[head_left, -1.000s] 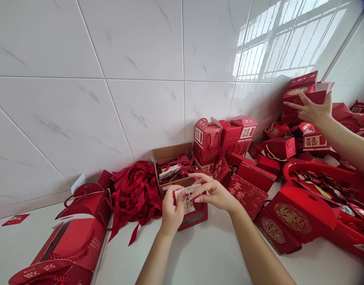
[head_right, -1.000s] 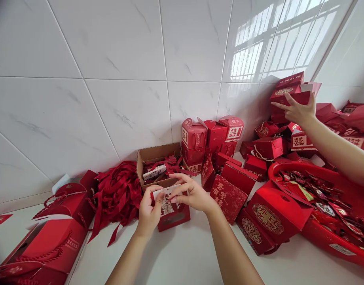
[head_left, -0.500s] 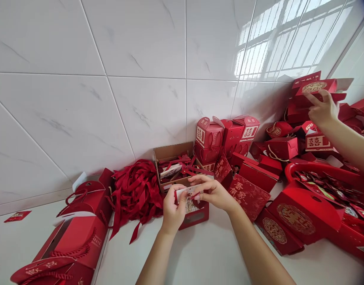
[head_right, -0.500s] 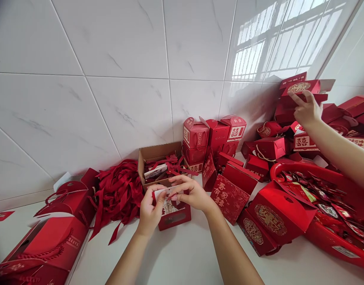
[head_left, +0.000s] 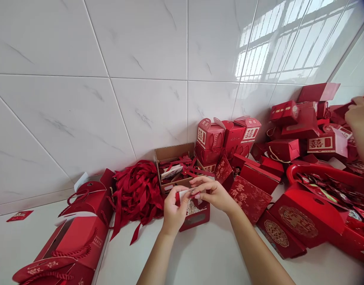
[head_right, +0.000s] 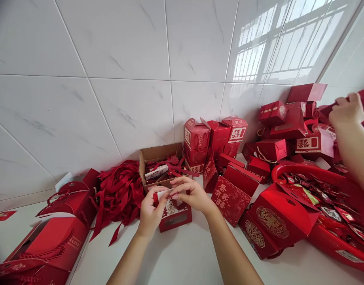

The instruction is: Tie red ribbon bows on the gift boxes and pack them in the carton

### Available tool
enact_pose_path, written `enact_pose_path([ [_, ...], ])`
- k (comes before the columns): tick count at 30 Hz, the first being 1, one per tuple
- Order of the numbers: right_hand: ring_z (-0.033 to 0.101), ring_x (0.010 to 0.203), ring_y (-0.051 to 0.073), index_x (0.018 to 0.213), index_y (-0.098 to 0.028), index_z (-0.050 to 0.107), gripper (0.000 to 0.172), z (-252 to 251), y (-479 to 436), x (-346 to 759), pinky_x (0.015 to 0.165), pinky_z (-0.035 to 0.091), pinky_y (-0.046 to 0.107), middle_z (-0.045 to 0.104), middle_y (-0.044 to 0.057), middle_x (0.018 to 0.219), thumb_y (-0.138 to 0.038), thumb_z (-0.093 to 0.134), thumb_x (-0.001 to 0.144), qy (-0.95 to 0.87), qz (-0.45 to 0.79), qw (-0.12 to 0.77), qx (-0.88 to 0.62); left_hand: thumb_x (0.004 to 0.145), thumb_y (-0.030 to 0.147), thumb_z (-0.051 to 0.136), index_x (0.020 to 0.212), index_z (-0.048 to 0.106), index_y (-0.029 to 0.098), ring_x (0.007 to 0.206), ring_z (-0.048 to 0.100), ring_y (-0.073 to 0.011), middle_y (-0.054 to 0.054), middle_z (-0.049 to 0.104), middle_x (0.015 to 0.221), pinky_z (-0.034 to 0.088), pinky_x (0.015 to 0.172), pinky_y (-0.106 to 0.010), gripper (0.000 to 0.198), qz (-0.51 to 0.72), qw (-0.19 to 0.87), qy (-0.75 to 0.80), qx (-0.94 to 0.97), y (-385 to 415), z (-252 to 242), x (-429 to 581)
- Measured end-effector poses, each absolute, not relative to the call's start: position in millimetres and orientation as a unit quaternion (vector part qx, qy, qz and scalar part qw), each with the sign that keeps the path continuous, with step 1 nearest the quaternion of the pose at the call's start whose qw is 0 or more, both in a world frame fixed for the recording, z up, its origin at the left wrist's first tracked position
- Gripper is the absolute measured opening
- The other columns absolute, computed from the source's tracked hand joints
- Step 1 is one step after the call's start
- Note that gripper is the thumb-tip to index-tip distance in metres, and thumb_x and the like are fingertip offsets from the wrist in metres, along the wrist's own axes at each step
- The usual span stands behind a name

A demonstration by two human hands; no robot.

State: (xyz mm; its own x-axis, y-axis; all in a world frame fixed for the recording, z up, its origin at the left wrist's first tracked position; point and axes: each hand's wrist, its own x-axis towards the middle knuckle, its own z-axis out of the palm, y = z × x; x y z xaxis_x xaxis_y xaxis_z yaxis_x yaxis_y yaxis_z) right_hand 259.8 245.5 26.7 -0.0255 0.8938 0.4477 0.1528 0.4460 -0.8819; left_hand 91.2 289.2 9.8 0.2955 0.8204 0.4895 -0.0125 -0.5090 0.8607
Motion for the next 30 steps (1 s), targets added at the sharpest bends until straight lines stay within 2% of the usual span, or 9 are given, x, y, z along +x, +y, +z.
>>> enact_pose_path([
  [4,0.060,0.108,0.022,0.084,-0.027,0.079,0.015,28,246,259,0.097,0.048,0.040,0.065,0.008,0.110,-0.039,0.077,0.076,-0.634,0.318,0.565,-0.422,0.086,0.033,0.061,0.089,0.062,0.018,0.083,0.065,-0.0182,-0.005,0.068,0.087,0.052,0.077,-0.029,0.016,0.521,0.397,0.287,0.699,290,9,91],
  [13,0.063,0.100,0.020,0.082,-0.025,0.079,0.014,21,248,261,0.085,0.054,0.034,0.067,0.008,0.105,-0.037,0.076,0.076,-0.631,0.309,0.573,-0.421,0.086,0.032,0.060,0.087,0.063,0.017,0.082,0.065,-0.0178,-0.005,0.068,0.085,0.051,0.077,-0.028,0.015,0.530,0.383,0.276,0.705,288,9,91],
  [20,0.063,0.100,0.022,0.081,-0.026,0.079,0.011,22,246,260,0.084,0.053,0.036,0.068,0.009,0.105,-0.036,0.077,0.076,-0.638,0.287,0.571,-0.429,0.088,0.032,0.057,0.090,0.061,0.018,0.083,0.064,-0.0177,-0.005,0.068,0.087,0.051,0.077,-0.028,0.015,0.527,0.380,0.266,0.712,290,4,90],
  [25,0.062,0.101,0.023,0.080,-0.027,0.078,0.012,19,249,252,0.090,0.051,0.039,0.067,0.008,0.102,-0.038,0.075,0.077,-0.629,0.251,0.594,-0.434,0.089,0.033,0.056,0.090,0.061,0.018,0.082,0.064,-0.0176,-0.005,0.067,0.087,0.051,0.076,-0.028,0.016,0.524,0.380,0.268,0.713,292,2,90],
  [28,0.060,0.105,0.023,0.081,-0.025,0.074,0.013,13,252,242,0.093,0.049,0.039,0.065,0.008,0.104,-0.038,0.073,0.078,-0.613,0.226,0.615,-0.442,0.090,0.033,0.054,0.091,0.060,0.017,0.083,0.064,-0.0174,-0.006,0.067,0.088,0.051,0.077,-0.029,0.017,0.525,0.379,0.272,0.712,292,1,88],
  [30,0.061,0.100,0.021,0.090,-0.024,0.068,0.017,10,253,237,0.090,0.050,0.038,0.064,0.007,0.105,-0.038,0.070,0.080,-0.597,0.216,0.628,-0.451,0.091,0.033,0.051,0.091,0.059,0.017,0.084,0.064,-0.0179,-0.006,0.066,0.089,0.051,0.078,-0.030,0.018,0.526,0.375,0.274,0.712,292,2,87],
])
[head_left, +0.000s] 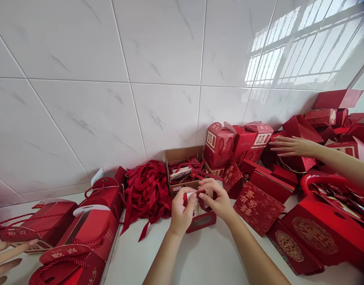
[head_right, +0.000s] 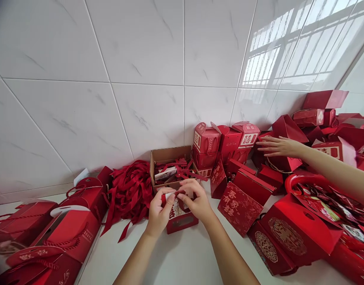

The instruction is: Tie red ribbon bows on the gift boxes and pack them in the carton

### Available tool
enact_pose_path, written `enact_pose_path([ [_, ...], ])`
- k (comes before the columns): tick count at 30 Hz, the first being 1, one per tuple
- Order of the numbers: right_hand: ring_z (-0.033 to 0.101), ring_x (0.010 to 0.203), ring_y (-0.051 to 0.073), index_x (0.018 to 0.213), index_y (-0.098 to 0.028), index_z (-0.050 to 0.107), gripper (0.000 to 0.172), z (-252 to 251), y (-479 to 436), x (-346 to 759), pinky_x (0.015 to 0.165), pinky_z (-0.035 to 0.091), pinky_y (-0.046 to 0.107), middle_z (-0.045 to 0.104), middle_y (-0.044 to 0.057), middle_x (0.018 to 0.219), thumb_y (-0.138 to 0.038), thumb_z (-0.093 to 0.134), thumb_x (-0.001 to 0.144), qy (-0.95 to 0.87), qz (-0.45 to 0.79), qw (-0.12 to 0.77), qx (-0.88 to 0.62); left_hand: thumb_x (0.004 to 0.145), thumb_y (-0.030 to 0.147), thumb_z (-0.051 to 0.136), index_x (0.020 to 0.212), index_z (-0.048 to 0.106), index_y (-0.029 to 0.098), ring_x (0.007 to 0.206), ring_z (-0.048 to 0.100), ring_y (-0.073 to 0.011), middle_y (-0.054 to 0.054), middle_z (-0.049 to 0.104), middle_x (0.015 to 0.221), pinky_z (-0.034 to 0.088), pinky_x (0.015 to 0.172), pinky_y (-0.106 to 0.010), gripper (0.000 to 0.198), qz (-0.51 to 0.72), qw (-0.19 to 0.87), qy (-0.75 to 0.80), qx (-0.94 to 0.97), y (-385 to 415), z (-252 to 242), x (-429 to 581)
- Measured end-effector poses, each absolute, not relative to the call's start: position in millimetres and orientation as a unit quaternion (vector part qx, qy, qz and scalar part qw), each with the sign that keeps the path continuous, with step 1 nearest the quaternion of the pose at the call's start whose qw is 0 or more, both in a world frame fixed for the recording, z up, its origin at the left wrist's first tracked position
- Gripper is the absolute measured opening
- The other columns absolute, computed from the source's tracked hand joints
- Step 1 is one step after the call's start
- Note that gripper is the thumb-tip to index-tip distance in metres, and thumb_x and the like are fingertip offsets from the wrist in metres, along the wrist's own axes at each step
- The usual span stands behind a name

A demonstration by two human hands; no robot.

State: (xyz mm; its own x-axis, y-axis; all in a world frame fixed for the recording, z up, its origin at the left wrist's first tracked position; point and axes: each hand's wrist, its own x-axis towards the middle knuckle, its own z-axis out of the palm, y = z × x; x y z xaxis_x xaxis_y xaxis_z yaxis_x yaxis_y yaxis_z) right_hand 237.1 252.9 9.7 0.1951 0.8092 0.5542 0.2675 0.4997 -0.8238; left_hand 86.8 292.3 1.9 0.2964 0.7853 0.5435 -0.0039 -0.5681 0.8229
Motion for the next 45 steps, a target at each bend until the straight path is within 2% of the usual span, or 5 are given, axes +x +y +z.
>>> enact_pose_path([
  [7,0.051,0.057,0.012,0.078,-0.019,0.055,0.024,14,251,239,0.052,0.041,0.022,0.058,-0.002,0.068,-0.037,0.071,0.076,-0.565,0.199,0.611,-0.518,0.074,0.032,0.069,0.102,0.053,0.018,0.092,0.061,-0.0231,-0.008,0.061,0.099,0.050,0.085,-0.039,0.034,0.503,0.345,0.262,0.748,287,6,87],
  [14,0.053,0.060,0.014,0.074,-0.019,0.056,0.022,40,241,230,0.057,0.041,0.025,0.061,-0.001,0.067,-0.036,0.070,0.074,-0.520,0.109,0.628,-0.569,0.063,0.039,0.077,0.110,0.040,0.017,0.106,0.047,-0.0312,-0.014,0.047,0.111,0.041,0.091,-0.049,0.064,0.580,0.061,0.373,0.721,286,16,97],
  [24,0.057,0.060,0.015,0.074,-0.020,0.056,0.020,63,226,237,0.058,0.045,0.025,0.063,-0.001,0.067,-0.036,0.068,0.077,-0.474,0.027,0.666,-0.575,0.088,0.030,0.041,0.085,0.048,0.024,0.052,0.048,-0.0156,0.005,0.048,0.058,0.038,0.052,-0.025,0.010,0.327,0.346,0.409,0.778,292,54,59],
  [29,0.059,0.063,0.015,0.074,-0.020,0.058,0.016,70,222,241,0.062,0.046,0.026,0.065,-0.001,0.069,-0.032,0.068,0.077,-0.473,0.007,0.668,-0.575,0.081,0.031,0.059,0.099,0.058,0.022,0.090,0.062,-0.0194,-0.004,0.064,0.094,0.051,0.077,-0.029,0.019,0.169,0.511,0.308,0.785,282,75,47],
  [45,0.060,0.063,0.016,0.074,-0.021,0.056,0.017,85,213,227,0.060,0.047,0.027,0.067,0.000,0.070,-0.034,0.067,0.078,-0.432,0.007,0.701,-0.567,0.078,0.045,0.065,0.090,0.068,0.019,0.087,0.062,-0.0204,-0.007,0.061,0.097,0.054,0.075,-0.031,0.028,0.429,0.396,0.344,0.736,263,71,81],
])
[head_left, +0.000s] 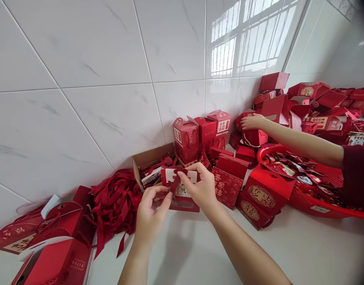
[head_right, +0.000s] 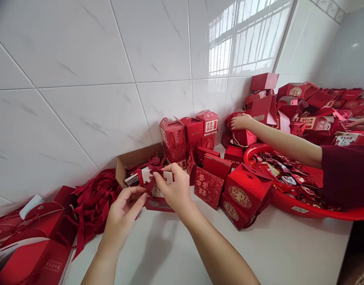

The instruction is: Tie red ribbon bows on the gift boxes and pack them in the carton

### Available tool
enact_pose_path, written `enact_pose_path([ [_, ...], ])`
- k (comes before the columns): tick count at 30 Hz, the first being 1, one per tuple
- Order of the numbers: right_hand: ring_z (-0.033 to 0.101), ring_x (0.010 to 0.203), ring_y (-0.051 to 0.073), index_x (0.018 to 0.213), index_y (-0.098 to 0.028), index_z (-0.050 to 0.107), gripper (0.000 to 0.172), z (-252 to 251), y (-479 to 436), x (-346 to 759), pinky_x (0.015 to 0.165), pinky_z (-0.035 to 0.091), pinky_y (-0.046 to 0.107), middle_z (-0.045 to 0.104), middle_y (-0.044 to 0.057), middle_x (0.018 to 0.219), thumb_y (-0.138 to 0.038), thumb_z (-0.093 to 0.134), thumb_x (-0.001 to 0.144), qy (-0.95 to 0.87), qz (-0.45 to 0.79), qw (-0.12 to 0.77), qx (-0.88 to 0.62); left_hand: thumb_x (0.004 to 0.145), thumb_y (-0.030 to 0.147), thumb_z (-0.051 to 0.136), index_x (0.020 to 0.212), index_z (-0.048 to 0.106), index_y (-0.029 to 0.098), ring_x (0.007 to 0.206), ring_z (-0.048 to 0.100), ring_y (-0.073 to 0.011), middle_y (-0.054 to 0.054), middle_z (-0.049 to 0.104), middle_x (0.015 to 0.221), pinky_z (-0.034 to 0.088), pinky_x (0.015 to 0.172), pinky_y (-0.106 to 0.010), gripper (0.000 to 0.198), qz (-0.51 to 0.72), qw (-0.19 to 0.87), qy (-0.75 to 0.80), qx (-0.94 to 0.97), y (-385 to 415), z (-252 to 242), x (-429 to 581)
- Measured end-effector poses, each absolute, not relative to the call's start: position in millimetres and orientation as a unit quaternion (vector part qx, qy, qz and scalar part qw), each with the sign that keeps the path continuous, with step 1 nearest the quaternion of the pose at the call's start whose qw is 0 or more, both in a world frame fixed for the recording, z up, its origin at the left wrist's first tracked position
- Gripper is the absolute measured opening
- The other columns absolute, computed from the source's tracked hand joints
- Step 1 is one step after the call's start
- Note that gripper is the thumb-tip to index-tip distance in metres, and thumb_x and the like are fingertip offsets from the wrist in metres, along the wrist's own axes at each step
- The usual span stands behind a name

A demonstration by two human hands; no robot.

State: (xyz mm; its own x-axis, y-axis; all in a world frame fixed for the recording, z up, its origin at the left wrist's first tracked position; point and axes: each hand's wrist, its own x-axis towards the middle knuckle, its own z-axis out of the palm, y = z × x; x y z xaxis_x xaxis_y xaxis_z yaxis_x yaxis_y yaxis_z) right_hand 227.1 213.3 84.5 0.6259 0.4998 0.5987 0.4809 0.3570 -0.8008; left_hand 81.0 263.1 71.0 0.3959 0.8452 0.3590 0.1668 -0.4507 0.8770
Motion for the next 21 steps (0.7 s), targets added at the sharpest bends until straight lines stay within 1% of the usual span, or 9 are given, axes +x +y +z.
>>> enact_pose_path([
  [1,0.060,0.063,0.016,0.074,-0.021,0.057,0.017,85,213,227,0.061,0.047,0.027,0.068,0.001,0.071,-0.034,0.067,0.078,-0.433,0.004,0.703,-0.564,0.079,0.045,0.064,0.090,0.067,0.019,0.088,0.062,-0.0200,-0.007,0.062,0.098,0.053,0.075,-0.030,0.029,0.431,0.407,0.338,0.731,261,72,81],
  [3,0.061,0.064,0.016,0.075,-0.021,0.057,0.016,86,212,227,0.061,0.047,0.027,0.068,0.000,0.071,-0.033,0.068,0.077,-0.433,0.000,0.709,-0.557,0.080,0.046,0.065,0.085,0.064,0.019,0.085,0.062,-0.0191,-0.006,0.062,0.094,0.052,0.072,-0.028,0.028,0.417,0.425,0.338,0.729,257,75,81],
  [6,0.061,0.063,0.015,0.075,-0.021,0.057,0.017,87,211,228,0.061,0.047,0.027,0.068,0.000,0.071,-0.033,0.068,0.078,-0.431,-0.006,0.713,-0.552,0.076,0.045,0.070,0.079,0.058,0.018,0.070,0.059,-0.0149,-0.002,0.062,0.078,0.048,0.061,-0.024,0.029,0.377,0.484,0.347,0.709,253,80,81],
  [8,0.060,0.063,0.015,0.075,-0.021,0.057,0.017,87,211,229,0.061,0.046,0.027,0.067,0.000,0.070,-0.034,0.068,0.078,-0.429,-0.009,0.711,-0.557,0.073,0.044,0.072,0.083,0.058,0.018,0.062,0.057,-0.0125,0.001,0.061,0.071,0.046,0.058,-0.023,0.032,0.355,0.538,0.348,0.681,251,84,82],
  [10,0.060,0.063,0.015,0.075,-0.020,0.058,0.018,87,211,230,0.061,0.046,0.027,0.067,0.000,0.069,-0.034,0.068,0.078,-0.428,-0.005,0.709,-0.560,0.070,0.044,0.075,0.087,0.060,0.017,0.059,0.057,-0.0120,0.000,0.063,0.071,0.046,0.056,-0.023,0.036,0.354,0.554,0.363,0.660,252,87,81],
  [14,0.058,0.062,0.015,0.074,-0.020,0.059,0.019,86,210,235,0.060,0.045,0.026,0.066,0.000,0.069,-0.036,0.069,0.076,-0.443,0.023,0.697,-0.563,0.066,0.044,0.077,0.086,0.065,0.016,0.063,0.060,-0.0141,-0.003,0.066,0.074,0.046,0.052,-0.022,0.036,0.412,0.492,0.405,0.651,258,93,69],
  [17,0.053,0.055,0.012,0.074,-0.020,0.060,0.019,87,206,236,0.055,0.042,0.024,0.061,-0.003,0.062,-0.036,0.070,0.075,-0.499,0.080,0.665,-0.550,0.068,0.040,0.078,0.086,0.067,0.018,0.064,0.061,-0.0121,-0.001,0.067,0.070,0.049,0.057,-0.019,0.031,0.512,0.437,0.409,0.616,258,100,56],
  [19,0.052,0.055,0.011,0.074,-0.020,0.060,0.018,89,202,233,0.053,0.040,0.022,0.061,-0.003,0.063,-0.034,0.071,0.075,-0.573,0.132,0.623,-0.515,0.069,0.034,0.079,0.092,0.065,0.021,0.059,0.060,-0.0094,0.003,0.066,0.070,0.050,0.058,-0.017,0.030,0.592,0.390,0.385,0.591,254,107,48],
  [21,0.050,0.056,0.010,0.074,-0.020,0.061,0.017,92,197,228,0.053,0.039,0.020,0.063,-0.003,0.067,-0.033,0.072,0.074,-0.643,0.177,0.578,-0.470,0.069,0.027,0.079,0.101,0.060,0.025,0.053,0.059,-0.0087,0.006,0.066,0.071,0.051,0.055,-0.018,0.038,0.654,0.349,0.344,0.576,247,114,44],
])
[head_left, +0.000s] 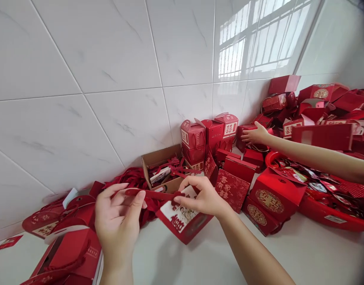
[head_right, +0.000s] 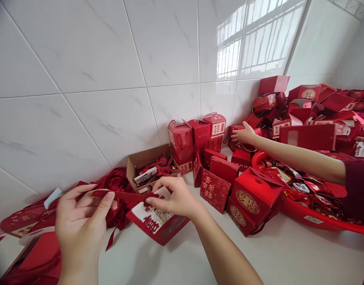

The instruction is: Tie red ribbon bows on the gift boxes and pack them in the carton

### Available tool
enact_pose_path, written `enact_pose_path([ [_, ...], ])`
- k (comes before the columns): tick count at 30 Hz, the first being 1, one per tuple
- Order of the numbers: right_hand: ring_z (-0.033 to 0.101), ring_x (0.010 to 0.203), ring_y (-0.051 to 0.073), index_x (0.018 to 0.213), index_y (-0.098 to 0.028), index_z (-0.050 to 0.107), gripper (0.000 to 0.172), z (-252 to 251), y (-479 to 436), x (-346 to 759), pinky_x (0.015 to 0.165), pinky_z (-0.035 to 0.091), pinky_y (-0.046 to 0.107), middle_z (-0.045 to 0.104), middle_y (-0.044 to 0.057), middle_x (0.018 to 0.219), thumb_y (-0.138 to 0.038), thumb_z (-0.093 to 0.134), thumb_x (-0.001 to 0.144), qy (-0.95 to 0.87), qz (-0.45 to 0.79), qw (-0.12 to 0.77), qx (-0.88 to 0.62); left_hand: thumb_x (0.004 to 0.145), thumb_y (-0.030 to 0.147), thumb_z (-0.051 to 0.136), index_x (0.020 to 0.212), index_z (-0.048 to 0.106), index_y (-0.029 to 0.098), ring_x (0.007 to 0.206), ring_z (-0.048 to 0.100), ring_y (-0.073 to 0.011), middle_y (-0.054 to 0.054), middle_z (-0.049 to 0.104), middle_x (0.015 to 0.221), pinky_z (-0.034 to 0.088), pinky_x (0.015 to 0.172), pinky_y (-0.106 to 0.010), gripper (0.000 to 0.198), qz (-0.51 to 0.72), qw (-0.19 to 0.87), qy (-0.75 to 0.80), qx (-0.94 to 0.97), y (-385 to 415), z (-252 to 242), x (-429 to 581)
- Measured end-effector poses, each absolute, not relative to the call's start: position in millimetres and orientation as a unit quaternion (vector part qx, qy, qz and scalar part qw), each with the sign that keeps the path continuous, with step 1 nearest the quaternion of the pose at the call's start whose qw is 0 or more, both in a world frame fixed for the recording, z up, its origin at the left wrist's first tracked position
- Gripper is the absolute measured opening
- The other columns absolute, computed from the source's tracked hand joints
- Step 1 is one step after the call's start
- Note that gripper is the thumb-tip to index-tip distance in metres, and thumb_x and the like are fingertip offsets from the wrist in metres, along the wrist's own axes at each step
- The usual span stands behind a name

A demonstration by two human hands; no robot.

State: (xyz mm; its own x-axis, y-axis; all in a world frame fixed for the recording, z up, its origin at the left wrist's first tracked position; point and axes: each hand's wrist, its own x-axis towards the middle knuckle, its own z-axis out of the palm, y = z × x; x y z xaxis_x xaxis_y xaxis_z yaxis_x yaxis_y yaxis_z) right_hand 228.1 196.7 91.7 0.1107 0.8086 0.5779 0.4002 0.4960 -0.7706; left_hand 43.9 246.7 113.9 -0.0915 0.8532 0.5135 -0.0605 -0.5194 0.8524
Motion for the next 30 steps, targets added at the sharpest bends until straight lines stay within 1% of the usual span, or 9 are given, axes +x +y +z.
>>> enact_pose_path([
  [2,0.048,0.055,0.009,0.073,-0.019,0.061,0.018,94,192,223,0.050,0.037,0.019,0.062,-0.003,0.067,-0.033,0.072,0.074,-0.680,0.206,0.550,-0.440,0.069,0.025,0.079,0.101,0.059,0.025,0.048,0.059,-0.0095,0.006,0.066,0.070,0.051,0.050,-0.020,0.038,0.680,0.318,0.324,0.576,240,119,42],
  [5,0.046,0.052,0.008,0.072,-0.019,0.061,0.017,97,186,220,0.047,0.035,0.019,0.061,-0.003,0.065,-0.031,0.072,0.074,-0.693,0.221,0.543,-0.420,0.071,0.029,0.077,0.091,0.068,0.019,0.048,0.060,-0.0103,0.003,0.067,0.069,0.053,0.047,-0.021,0.024,0.649,0.317,0.347,0.598,234,123,42],
  [8,0.046,0.052,0.008,0.073,-0.019,0.061,0.014,97,182,224,0.046,0.034,0.019,0.062,-0.003,0.066,-0.028,0.072,0.075,-0.694,0.209,0.554,-0.410,0.071,0.032,0.076,0.104,0.072,0.021,0.049,0.061,-0.0108,0.002,0.068,0.069,0.056,0.050,-0.022,0.035,0.598,0.367,0.358,0.616,233,122,39],
  [11,0.048,0.052,0.009,0.073,-0.020,0.061,0.014,98,180,228,0.047,0.036,0.021,0.061,-0.002,0.065,-0.028,0.071,0.076,-0.698,0.189,0.553,-0.414,0.072,0.029,0.074,0.091,0.077,0.021,0.052,0.062,-0.0126,0.000,0.070,0.069,0.056,0.050,-0.023,0.020,0.554,0.384,0.352,0.649,235,120,35],
  [13,0.051,0.053,0.011,0.073,-0.020,0.060,0.015,98,178,230,0.049,0.039,0.023,0.062,-0.001,0.065,-0.029,0.071,0.077,-0.698,0.178,0.554,-0.417,0.076,0.030,0.071,0.085,0.077,0.020,0.061,0.067,-0.0164,-0.005,0.074,0.077,0.057,0.053,-0.025,0.015,0.514,0.400,0.335,0.681,236,120,30],
  [18,0.056,0.055,0.013,0.074,-0.022,0.059,0.013,99,173,229,0.050,0.044,0.025,0.063,0.000,0.066,-0.025,0.071,0.077,-0.705,0.149,0.565,-0.403,0.084,0.024,0.060,0.112,0.071,0.024,0.098,0.069,-0.0249,-0.010,0.073,0.105,0.060,0.078,-0.034,0.031,0.417,0.449,0.259,0.746,238,115,22],
  [21,0.058,0.058,0.013,0.079,-0.023,0.060,0.013,100,168,227,0.053,0.047,0.026,0.064,0.000,0.068,-0.018,0.072,0.076,-0.722,0.124,0.567,-0.376,0.084,0.025,0.061,0.101,0.076,0.029,0.112,0.062,-0.0266,-0.010,0.066,0.117,0.060,0.077,-0.032,0.023,0.383,0.377,0.266,0.800,238,112,25],
  [24,0.058,0.060,0.013,0.086,-0.024,0.060,0.021,101,163,223,0.055,0.047,0.026,0.064,-0.001,0.070,-0.011,0.072,0.075,-0.741,0.093,0.562,-0.354,0.085,0.031,0.060,0.095,0.078,0.028,0.105,0.064,-0.0253,-0.010,0.065,0.113,0.059,0.076,-0.031,0.021,0.392,0.364,0.298,0.791,236,112,31],
  [30,0.056,0.062,0.017,0.094,-0.027,0.057,0.027,103,158,220,0.056,0.046,0.031,0.063,0.002,0.071,-0.009,0.068,0.078,-0.776,0.021,0.525,-0.349,0.077,0.038,0.073,0.098,0.078,0.021,0.072,0.072,-0.0233,-0.008,0.077,0.083,0.060,0.062,-0.031,0.028,0.368,0.576,0.311,0.661,228,117,34],
])
